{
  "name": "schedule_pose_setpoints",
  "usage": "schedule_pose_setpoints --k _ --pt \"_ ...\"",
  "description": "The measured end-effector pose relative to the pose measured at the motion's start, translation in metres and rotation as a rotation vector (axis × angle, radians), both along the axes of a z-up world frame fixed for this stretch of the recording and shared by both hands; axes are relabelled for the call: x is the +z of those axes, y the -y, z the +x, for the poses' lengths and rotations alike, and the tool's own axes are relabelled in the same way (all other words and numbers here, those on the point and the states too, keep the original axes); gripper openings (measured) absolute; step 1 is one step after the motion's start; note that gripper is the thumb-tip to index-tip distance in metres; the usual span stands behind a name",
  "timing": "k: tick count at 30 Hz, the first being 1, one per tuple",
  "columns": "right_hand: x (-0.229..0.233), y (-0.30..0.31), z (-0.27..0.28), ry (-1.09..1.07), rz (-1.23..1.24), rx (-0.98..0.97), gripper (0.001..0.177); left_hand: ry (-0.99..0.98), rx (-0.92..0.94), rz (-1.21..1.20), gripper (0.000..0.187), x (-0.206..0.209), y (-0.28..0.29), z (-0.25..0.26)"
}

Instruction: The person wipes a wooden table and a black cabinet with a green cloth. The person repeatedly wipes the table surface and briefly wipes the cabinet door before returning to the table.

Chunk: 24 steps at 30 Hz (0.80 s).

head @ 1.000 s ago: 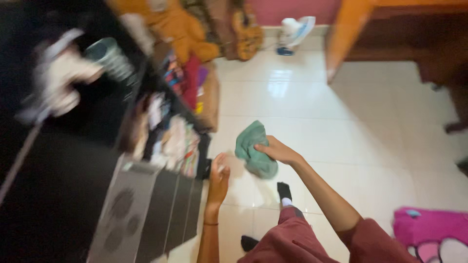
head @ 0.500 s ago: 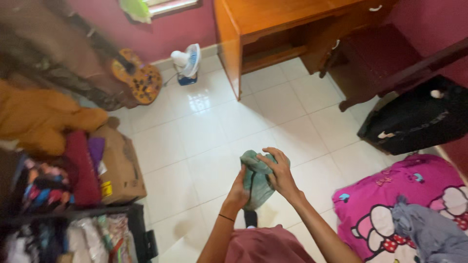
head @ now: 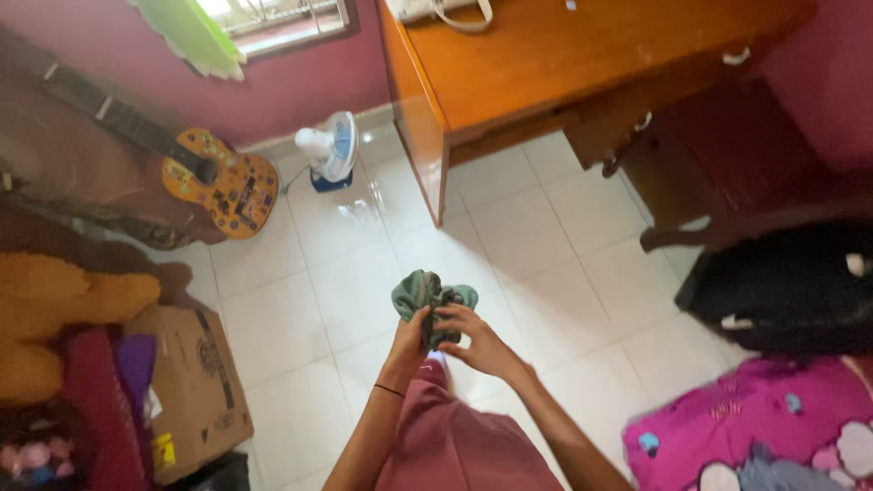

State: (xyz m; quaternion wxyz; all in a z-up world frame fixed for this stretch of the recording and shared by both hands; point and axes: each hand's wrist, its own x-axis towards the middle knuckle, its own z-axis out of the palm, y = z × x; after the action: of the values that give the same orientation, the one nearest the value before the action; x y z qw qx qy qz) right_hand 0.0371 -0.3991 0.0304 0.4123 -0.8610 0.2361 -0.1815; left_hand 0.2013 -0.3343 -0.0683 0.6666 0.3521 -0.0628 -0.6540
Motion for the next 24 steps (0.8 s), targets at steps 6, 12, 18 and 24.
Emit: schedule_pose_setpoints --k 6,12,18,24 --pt "-0.042 0.122 0.053 0.333 0.355 -0.557 0.086 0.048 -0.282 -0.014 0.065 0.004 0.145 0.03" --pt "-0.109 0.324 0.037 0.278 0.03 -0.743 0.056 0.163 -0.338 -0.079 0.07 0.035 0.273 0.093" --pt "-0.156 0.519 0.141 0.133 -0.233 -0.588 0.06 0.236 0.007 0.207 0.061 0.023 0.312 0.161" --pt "-0.192 0.576 0.268 -0.116 -0.501 0.27 0.041 0.085 0.382 0.409 0.058 0.001 0.352 0.172"
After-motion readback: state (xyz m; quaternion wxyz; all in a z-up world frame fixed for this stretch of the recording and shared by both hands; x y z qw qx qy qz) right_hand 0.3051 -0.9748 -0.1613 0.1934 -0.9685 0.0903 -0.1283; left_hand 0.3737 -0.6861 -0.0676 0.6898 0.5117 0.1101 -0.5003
